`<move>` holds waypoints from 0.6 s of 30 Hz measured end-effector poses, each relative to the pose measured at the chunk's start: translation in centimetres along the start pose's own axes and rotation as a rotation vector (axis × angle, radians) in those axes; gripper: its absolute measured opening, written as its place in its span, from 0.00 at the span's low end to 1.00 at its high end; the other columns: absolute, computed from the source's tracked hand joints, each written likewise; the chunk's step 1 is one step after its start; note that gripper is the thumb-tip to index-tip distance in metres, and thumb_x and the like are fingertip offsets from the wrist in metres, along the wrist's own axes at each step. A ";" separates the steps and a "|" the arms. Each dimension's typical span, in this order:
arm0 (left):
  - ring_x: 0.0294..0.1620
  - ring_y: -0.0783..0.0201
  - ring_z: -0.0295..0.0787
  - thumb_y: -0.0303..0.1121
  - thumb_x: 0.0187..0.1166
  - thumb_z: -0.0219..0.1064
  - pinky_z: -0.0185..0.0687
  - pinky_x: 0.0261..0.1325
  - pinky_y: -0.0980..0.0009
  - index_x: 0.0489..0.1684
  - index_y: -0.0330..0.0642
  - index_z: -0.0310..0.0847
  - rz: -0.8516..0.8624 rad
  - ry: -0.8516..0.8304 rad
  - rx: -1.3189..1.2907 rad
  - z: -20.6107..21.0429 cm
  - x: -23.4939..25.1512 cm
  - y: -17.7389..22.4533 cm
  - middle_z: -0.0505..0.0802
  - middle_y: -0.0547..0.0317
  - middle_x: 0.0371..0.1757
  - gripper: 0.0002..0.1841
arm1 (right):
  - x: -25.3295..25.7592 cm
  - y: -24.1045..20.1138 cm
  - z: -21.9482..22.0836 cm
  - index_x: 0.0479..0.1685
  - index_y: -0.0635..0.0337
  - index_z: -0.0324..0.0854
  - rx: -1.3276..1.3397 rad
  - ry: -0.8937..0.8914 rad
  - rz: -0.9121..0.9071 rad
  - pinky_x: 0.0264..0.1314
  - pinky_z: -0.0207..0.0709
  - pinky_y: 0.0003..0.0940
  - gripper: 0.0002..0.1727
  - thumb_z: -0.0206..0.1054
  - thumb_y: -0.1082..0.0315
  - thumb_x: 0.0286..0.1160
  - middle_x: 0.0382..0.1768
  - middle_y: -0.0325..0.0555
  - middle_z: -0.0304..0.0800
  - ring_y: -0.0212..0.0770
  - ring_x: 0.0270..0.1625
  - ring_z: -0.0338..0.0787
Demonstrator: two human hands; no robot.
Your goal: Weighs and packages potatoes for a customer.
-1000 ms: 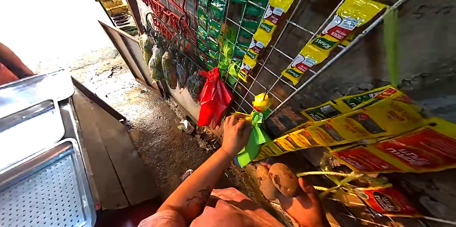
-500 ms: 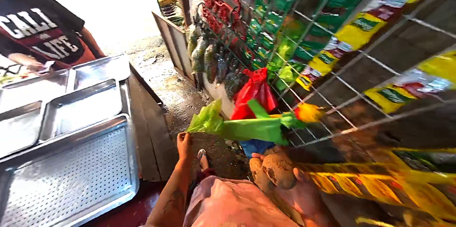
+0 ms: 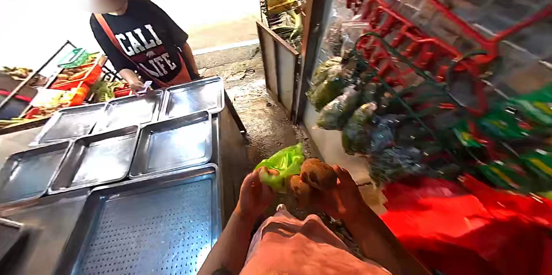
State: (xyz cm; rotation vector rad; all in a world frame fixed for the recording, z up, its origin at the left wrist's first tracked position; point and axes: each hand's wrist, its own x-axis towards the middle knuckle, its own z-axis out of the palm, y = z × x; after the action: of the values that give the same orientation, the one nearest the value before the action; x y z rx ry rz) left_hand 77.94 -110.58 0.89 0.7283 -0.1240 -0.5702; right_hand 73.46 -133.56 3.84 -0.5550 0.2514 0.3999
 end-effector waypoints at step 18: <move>0.47 0.61 0.89 0.37 0.80 0.69 0.86 0.56 0.62 0.52 0.34 0.88 0.320 1.157 1.288 -11.6 10.5 15.2 0.91 0.47 0.49 0.14 | 27.7 -10.0 4.8 0.56 0.47 0.88 -0.150 -0.357 0.232 0.55 0.91 0.48 0.43 0.81 0.28 0.40 0.53 0.46 0.95 0.45 0.54 0.95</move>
State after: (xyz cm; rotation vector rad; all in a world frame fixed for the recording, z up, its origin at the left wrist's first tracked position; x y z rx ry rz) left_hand 97.12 -100.15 1.41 2.1320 0.5219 0.4013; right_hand 103.10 -130.41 3.07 -0.5922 -0.0604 0.7377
